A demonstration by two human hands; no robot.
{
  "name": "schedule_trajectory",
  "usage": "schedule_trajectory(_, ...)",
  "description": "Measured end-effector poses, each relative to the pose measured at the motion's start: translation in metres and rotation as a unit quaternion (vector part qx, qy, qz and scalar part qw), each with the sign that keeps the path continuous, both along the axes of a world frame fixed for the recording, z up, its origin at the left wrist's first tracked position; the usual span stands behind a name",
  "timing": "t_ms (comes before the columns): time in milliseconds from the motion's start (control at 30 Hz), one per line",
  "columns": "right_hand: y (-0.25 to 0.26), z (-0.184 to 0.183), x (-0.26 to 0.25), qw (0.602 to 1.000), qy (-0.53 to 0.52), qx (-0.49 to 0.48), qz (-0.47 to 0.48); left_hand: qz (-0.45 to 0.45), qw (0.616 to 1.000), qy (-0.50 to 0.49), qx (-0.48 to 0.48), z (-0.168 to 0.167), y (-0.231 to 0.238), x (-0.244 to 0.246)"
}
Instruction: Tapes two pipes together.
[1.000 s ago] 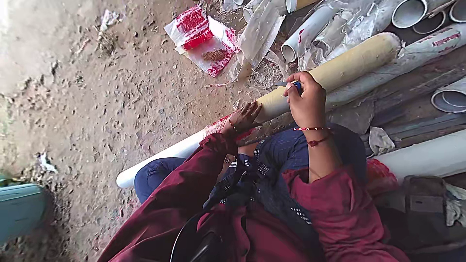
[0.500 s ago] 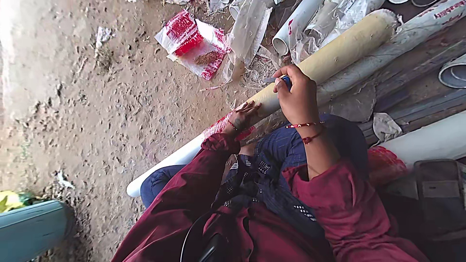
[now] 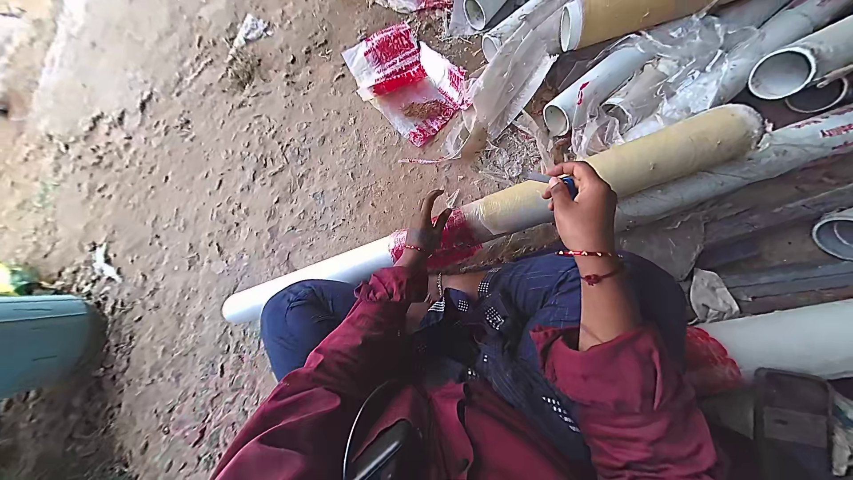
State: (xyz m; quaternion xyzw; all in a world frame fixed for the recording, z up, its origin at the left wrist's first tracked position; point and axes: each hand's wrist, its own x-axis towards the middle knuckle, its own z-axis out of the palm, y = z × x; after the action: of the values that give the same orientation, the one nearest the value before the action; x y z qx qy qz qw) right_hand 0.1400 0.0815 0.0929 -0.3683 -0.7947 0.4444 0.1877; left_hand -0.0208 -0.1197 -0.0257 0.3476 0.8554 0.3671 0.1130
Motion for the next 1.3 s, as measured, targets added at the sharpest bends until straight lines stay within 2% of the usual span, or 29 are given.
schedule_trajectory(67,-0.004,0.004,0.0,1.0,-0.004,0.005,0.011,0.029,0.994,0.031,-0.099,-0.008,-0.025,0.023)
schedule_trajectory(133,-0.007,0.004,-0.002,1.0,-0.011,0.008,0.02,0.03,0.975,0.006,-0.22,-0.018,-0.037,0.041)
schedule_trajectory(200,-0.01,0.001,-0.004,0.999,-0.02,0.014,0.021,0.023,0.964,-0.007,-0.265,-0.029,-0.037,0.044)
schedule_trajectory(267,-0.012,-0.004,-0.005,0.999,-0.034,0.014,0.024,0.038,0.971,0.043,-0.231,-0.04,-0.035,0.042)
schedule_trajectory(467,-0.019,-0.012,-0.018,0.998,-0.064,-0.018,0.016,0.005,0.97,0.017,-0.243,-0.03,-0.034,0.028)
schedule_trajectory(533,-0.021,-0.015,-0.021,0.996,-0.082,-0.023,0.018,-0.002,0.967,-0.027,-0.252,-0.025,-0.036,0.034)
schedule_trajectory(600,-0.022,-0.02,-0.023,0.993,-0.11,-0.03,0.027,0.014,0.975,-0.078,-0.21,-0.017,-0.036,0.034)
schedule_trajectory(633,-0.022,-0.023,-0.025,0.991,-0.123,-0.035,0.034,0.028,0.983,-0.093,-0.159,-0.012,-0.034,0.032)
schedule_trajectory(700,-0.024,-0.026,-0.029,0.987,-0.148,-0.042,0.044,0.038,0.994,-0.07,-0.073,-0.005,-0.025,0.03)
schedule_trajectory(767,-0.028,-0.024,-0.033,0.984,-0.163,-0.052,0.046,0.019,0.994,-0.058,-0.087,0.012,-0.007,0.032)
schedule_trajectory(800,-0.031,-0.022,-0.035,0.984,-0.164,-0.058,0.042,0.001,0.987,-0.097,-0.127,0.024,0.004,0.034)
schedule_trajectory(867,-0.034,-0.019,-0.035,0.984,-0.165,-0.067,0.033,-0.043,0.947,-0.237,-0.212,0.039,0.025,0.04)
schedule_trajectory(933,-0.034,-0.019,-0.031,0.983,-0.168,-0.066,0.024,-0.044,0.909,-0.366,-0.193,0.029,0.039,0.052)
schedule_trajectory(1000,-0.032,-0.023,-0.027,0.982,-0.176,-0.06,0.018,-0.022,0.877,-0.451,-0.164,0.031,0.047,0.058)
schedule_trajectory(1100,-0.031,-0.025,-0.025,0.981,-0.187,-0.052,0.016,0.039,0.873,-0.47,-0.127,0.029,0.055,0.061)
schedule_trajectory(1233,-0.03,-0.024,-0.028,0.985,-0.167,-0.042,0.022,0.011,0.906,-0.407,-0.113,0.032,0.063,0.062)
schedule_trajectory(1300,-0.028,-0.023,-0.029,0.986,-0.16,-0.042,0.026,0.05,0.902,-0.413,-0.117,0.041,0.072,0.063)
